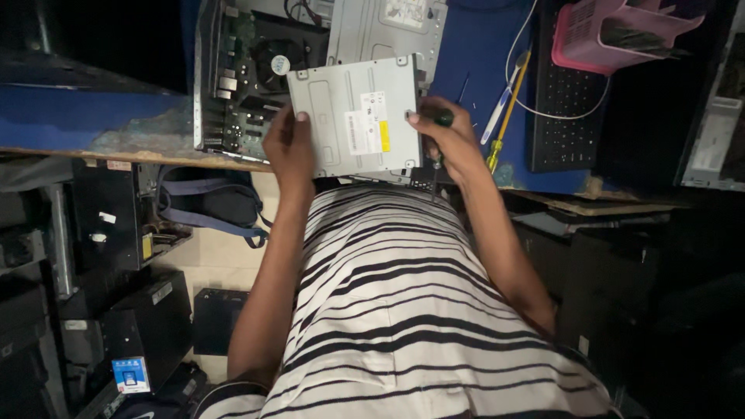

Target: The person removes a CD-ROM drive from a desktop computer case using a screwdriver. They unscrew the drive, disconnect cables, and remove the metal bracket to separate the drive from the case.

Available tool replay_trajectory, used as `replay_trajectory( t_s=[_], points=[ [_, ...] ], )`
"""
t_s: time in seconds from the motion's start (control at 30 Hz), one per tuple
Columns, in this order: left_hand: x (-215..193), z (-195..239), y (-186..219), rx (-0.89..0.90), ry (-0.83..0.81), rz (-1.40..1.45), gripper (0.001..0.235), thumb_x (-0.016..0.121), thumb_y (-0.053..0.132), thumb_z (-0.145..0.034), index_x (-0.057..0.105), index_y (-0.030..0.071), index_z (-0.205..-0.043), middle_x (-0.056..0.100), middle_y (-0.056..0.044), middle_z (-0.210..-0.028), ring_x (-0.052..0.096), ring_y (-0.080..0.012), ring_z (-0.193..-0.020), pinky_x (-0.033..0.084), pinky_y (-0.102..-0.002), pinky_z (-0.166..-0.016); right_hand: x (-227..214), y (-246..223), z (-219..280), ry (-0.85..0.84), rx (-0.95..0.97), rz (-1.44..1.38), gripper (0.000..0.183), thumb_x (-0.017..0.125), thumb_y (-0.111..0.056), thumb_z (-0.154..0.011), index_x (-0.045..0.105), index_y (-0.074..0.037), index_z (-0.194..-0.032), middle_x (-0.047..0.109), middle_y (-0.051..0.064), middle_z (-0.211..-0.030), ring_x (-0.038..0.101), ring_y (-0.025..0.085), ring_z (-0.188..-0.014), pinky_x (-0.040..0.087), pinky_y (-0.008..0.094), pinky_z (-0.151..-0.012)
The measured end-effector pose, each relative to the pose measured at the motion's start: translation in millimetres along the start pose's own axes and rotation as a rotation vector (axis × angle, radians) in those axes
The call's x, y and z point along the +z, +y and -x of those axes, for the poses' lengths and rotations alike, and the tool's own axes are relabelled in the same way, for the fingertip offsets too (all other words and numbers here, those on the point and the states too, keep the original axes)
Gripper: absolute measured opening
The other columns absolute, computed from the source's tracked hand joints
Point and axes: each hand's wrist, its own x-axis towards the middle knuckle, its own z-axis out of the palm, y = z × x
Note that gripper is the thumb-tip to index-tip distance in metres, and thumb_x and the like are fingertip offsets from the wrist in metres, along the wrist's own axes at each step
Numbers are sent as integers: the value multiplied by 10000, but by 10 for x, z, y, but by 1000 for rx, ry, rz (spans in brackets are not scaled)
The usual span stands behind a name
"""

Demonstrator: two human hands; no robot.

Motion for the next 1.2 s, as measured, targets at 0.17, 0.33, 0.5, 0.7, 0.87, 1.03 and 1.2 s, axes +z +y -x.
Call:
replay_trajectory(
  t_s=[0.17,0.33,0.5,0.7,0.87,1.03,1.2],
  points=[
    [-176,-119,98,-19,-62,65,291,641,49,-995,666,-19,-1276,738,-63,-1165,672,-132,-1061,502,-275,-962,51,13,-80,-91,44,-113,416,818,-65,-814,656,64,-1175,671,42,-818,463,62,-469,327,221,-402],
    [-200,-164,101,-30,-67,7,301,623,52,-997,665,-10,-1289,741,-71,-1153,675,-148,-1058,507,-277,-955,118,22,-106,-9,50,115,383,824,-131,-819,720,22,-1154,675,28,-747,448,60,-446,303,234,-377],
    [-271,-191,24,-53,-120,-54,286,600,64,-1013,692,-17,-1271,744,-86,-1138,670,-155,-1035,508,-280,-936,153,69,-120,83,-13,429,259,814,-230,-898,777,-10,-1028,639,17,-680,492,65,-465,364,240,-393],
    [-308,-236,-59,-97,-156,48,285,605,58,-992,671,-13,-1260,733,-84,-1177,671,-152,-1079,509,-282,-969,-167,119,-118,141,-201,524,163,751,-194,-937,771,-43,-995,671,24,-733,542,97,-571,405,258,-501],
    [-309,-241,-98,-96,-132,65,297,626,64,-971,672,-15,-1254,723,-89,-1180,661,-150,-1093,498,-274,-982,-879,-59,-344,269,-609,252,131,689,-147,-950,692,-48,-1035,676,72,-949,642,159,-876,541,312,-798],
    [-310,-224,-69,-142,-118,36,312,643,95,-978,683,-1,-1272,730,-80,-1123,652,-137,-1017,503,-272,-915,-1542,-63,-593,407,-781,727,225,805,-129,-1064,734,12,-1224,640,149,-1247,662,267,-1177,549,405,-1033],
    [-303,-195,-61,-236,-81,-30,371,644,176,-972,674,30,-1313,705,-63,-1097,581,-125,-913,440,-273,-771,-1691,461,-1010,446,-732,1048,370,803,-53,-893,746,-16,-1257,596,214,-1161,603,371,-1096,500,432,-976]
  ],
)
